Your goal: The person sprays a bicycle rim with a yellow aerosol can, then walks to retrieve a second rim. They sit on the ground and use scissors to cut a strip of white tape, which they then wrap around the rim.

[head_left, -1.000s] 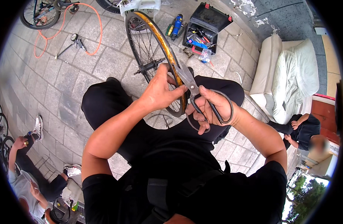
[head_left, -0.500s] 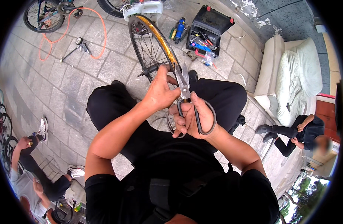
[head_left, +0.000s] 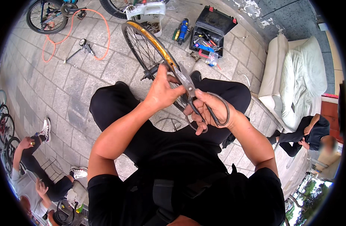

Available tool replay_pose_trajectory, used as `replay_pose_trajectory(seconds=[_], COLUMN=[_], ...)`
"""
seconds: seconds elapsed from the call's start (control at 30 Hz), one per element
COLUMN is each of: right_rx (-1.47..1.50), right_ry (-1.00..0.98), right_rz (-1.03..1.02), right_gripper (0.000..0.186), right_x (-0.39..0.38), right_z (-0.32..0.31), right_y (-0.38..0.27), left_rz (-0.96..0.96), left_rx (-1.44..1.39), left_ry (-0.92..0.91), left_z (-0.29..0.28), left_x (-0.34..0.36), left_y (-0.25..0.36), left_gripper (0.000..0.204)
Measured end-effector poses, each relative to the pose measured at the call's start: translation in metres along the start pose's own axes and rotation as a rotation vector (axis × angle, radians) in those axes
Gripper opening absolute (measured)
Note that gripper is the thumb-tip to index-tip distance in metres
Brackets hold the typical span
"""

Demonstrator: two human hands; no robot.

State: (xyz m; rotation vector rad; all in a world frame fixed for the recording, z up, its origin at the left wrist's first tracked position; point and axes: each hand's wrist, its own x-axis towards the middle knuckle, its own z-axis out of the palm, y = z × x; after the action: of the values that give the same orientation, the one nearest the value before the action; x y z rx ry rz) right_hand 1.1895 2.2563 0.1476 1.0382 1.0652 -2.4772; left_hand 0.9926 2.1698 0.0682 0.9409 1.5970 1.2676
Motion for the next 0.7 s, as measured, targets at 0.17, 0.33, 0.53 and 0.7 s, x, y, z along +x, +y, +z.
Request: replay_pose_trajectory(seconds=[0.17, 0.33, 0.53, 0.7], right_rx=[0.133, 0.251, 0.361, 0.446], right_ry=[-0.076, -0.108, -0.198, -0.264], right_rz=[0.028, 0.038, 0.018, -0.018], right_gripper=[0.085, 0.088, 0.090, 0.093], right_x=[0.001, 0.006, 0.015, 0.024], right_z=[0.002, 0.007, 0.002, 0.001], right_y=[-0.003, 0.007, 0.016, 0.023], left_rz=[0.030, 0.052, 0.088, 0.031], left_rx=[-0.014, -0.042, -0.047, -0.065], left_ry=[0.004, 0.010, 0.016, -0.025], left_z=[0.001, -0.001, 0.000, -0.005], left_x=[-0.002, -0.004, -0.001, -0.002], left_y=[-0.002, 0.006, -0.006, 0.001], left_gripper=[0.080, 0.082, 0.080, 0.074])
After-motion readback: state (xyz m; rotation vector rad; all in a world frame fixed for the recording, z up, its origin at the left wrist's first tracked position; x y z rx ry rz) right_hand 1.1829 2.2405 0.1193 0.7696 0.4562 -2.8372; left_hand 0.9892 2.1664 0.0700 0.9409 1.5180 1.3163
